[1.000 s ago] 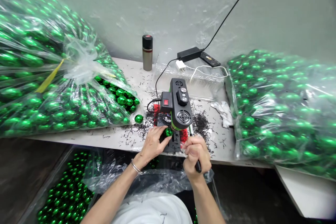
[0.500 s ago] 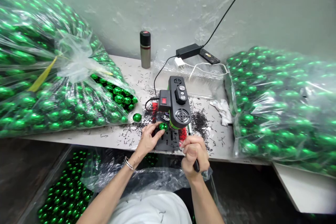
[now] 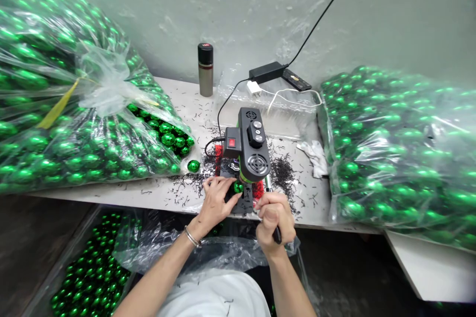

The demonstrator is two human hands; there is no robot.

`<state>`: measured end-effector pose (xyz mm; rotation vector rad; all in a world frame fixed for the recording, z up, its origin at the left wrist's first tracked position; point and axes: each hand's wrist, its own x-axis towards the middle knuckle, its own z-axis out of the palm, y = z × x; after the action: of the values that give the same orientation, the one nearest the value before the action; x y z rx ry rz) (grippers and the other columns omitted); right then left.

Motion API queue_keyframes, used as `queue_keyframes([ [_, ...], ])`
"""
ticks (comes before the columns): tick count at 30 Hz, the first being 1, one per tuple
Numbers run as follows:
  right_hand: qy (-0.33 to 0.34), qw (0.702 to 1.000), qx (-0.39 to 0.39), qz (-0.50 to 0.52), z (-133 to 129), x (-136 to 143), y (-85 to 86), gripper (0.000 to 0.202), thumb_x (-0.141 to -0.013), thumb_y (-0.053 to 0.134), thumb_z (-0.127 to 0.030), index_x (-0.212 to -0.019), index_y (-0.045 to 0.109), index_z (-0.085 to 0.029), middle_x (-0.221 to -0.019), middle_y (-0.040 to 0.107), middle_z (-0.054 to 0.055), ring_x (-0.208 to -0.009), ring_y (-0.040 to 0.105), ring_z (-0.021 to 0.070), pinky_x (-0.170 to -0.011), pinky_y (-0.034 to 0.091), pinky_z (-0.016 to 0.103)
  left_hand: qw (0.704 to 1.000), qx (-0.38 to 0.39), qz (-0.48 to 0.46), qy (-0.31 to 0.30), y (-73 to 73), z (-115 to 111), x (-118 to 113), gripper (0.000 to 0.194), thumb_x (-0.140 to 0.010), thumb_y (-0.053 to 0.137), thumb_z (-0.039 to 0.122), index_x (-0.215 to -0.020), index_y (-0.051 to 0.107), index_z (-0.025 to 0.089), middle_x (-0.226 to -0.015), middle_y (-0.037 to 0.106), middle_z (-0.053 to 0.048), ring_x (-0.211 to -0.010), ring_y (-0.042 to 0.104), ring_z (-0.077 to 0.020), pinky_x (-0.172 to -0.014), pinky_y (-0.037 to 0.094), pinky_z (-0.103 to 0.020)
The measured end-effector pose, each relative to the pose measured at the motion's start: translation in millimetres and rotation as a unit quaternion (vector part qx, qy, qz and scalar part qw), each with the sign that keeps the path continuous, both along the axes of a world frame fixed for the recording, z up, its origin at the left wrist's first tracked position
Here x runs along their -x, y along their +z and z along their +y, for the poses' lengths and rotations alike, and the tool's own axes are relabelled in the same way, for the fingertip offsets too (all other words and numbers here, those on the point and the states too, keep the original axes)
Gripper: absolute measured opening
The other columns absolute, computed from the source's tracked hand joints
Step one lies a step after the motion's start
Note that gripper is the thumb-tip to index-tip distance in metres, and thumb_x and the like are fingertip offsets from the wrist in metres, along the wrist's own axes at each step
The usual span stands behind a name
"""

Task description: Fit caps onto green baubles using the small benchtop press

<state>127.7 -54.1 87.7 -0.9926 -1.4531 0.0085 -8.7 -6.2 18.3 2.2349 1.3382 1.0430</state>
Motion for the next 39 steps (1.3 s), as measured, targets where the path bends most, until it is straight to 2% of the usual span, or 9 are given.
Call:
queue_keyframes([
  [5, -0.002, 1.0, 0.002, -0.007, -1, -2, -5.3, 0.025, -0.096, 0.041, -0.017, -0.073, 0.05, -0.019, -0.076, 0.056, 0.001, -0.068, 0.055, 0.0115, -0.061, 0.046, 0.028, 1.0, -0.012, -0.005, 0.006, -0.1, 1, 1, 0.025, -0.091, 0.065, 0.03, -0.113, 0.064, 0.018, -0.106, 0.073, -0.01, -0.107, 0.06, -0.0278, -0.1, 0.035, -0.047],
  [11, -0.021, 0.998, -0.041, -0.035, 5, -4, -30.2, 0.029, -0.099, 0.038, -0.021, -0.072, 0.049, -0.02, -0.077, 0.056, 0.0, -0.066, 0.057, 0.0115, -0.075, 0.052, 0.036, 0.999, -0.039, -0.026, 0.003, -1.4, 2, 0, 0.026, -0.091, 0.065, 0.029, -0.113, 0.062, 0.016, -0.104, 0.072, -0.011, -0.104, 0.061, -0.0275, -0.097, 0.037, -0.046],
  [15, -0.026, 0.996, -0.083, -0.01, 13, -1, -43.3, 0.033, -0.101, 0.033, -0.023, -0.07, 0.047, -0.02, -0.078, 0.055, 0.0, -0.066, 0.059, 0.0115, -0.077, 0.052, 0.038, 0.999, -0.039, -0.027, 0.001, -2.5, 3, 0, 0.026, -0.092, 0.064, 0.03, -0.114, 0.061, 0.015, -0.105, 0.072, -0.011, -0.105, 0.06, -0.0276, -0.097, 0.037, -0.045],
  [21, -0.015, 0.996, -0.084, -0.003, 16, -2, -49.2, 0.034, -0.101, 0.032, -0.025, -0.071, 0.046, -0.021, -0.077, 0.053, -0.001, -0.066, 0.061, 0.0124, -0.076, 0.053, 0.041, 0.999, -0.037, -0.031, -0.006, -4.1, 2, 0, 0.029, -0.093, 0.063, 0.031, -0.116, 0.06, 0.015, -0.105, 0.071, -0.011, -0.105, 0.06, -0.0276, -0.097, 0.036, -0.046],
  [26, -0.019, 0.994, -0.063, -0.09, 15, -7, -51.7, 0.031, -0.101, 0.034, -0.025, -0.072, 0.045, -0.021, -0.077, 0.052, -0.002, -0.07, 0.063, 0.0116, -0.084, 0.052, 0.039, 0.999, -0.034, -0.039, -0.013, -4.8, 2, 1, 0.029, -0.093, 0.062, 0.03, -0.118, 0.06, 0.014, -0.105, 0.072, -0.011, -0.106, 0.06, -0.0279, -0.096, 0.036, -0.047],
  [30, -0.018, 0.994, -0.057, -0.087, 11, -7, -30.1, 0.032, -0.099, 0.035, -0.02, -0.069, 0.044, -0.02, -0.073, 0.052, -0.002, -0.065, 0.058, 0.0105, -0.074, 0.05, 0.034, 0.998, -0.029, -0.048, -0.011, -6.4, 4, -2, 0.029, -0.092, 0.064, 0.03, -0.116, 0.061, 0.015, -0.104, 0.072, -0.011, -0.106, 0.06, -0.028, -0.098, 0.037, -0.048],
  [34, -0.023, 1.0, 0.001, 0.005, 6, -3, 20.4, 0.032, -0.095, 0.041, -0.012, -0.064, 0.045, -0.02, -0.064, 0.049, -0.002, -0.062, 0.053, 0.0111, -0.058, 0.04, 0.028, 0.998, -0.017, -0.065, -0.001, -4.2, 3, -1, 0.026, -0.092, 0.064, 0.032, -0.114, 0.064, 0.017, -0.104, 0.073, -0.01, -0.105, 0.061, -0.0276, -0.099, 0.037, -0.05],
  [37, -0.012, 0.998, 0.057, 0.036, 4, 0, 48.6, 0.033, -0.095, 0.044, -0.013, -0.063, 0.045, -0.02, -0.064, 0.051, -0.001, -0.063, 0.053, 0.0118, -0.057, 0.039, 0.028, 0.997, -0.023, -0.069, 0.0, 0.9, -13, 14, 0.027, -0.095, 0.061, 0.034, -0.117, 0.062, 0.019, -0.107, 0.072, -0.01, -0.106, 0.061, -0.027, -0.099, 0.038, -0.048],
  [39, -0.016, 0.998, 0.047, 0.037, 4, 2, 52.4, 0.034, -0.094, 0.045, -0.012, -0.061, 0.045, -0.02, -0.062, 0.051, -0.002, -0.062, 0.053, 0.0116, -0.057, 0.039, 0.028, 0.998, -0.032, -0.051, -0.02, 4.2, -31, 31, 0.031, -0.097, 0.058, 0.034, -0.124, 0.059, 0.019, -0.112, 0.071, -0.011, -0.11, 0.059, -0.027, -0.099, 0.039, -0.047],
])
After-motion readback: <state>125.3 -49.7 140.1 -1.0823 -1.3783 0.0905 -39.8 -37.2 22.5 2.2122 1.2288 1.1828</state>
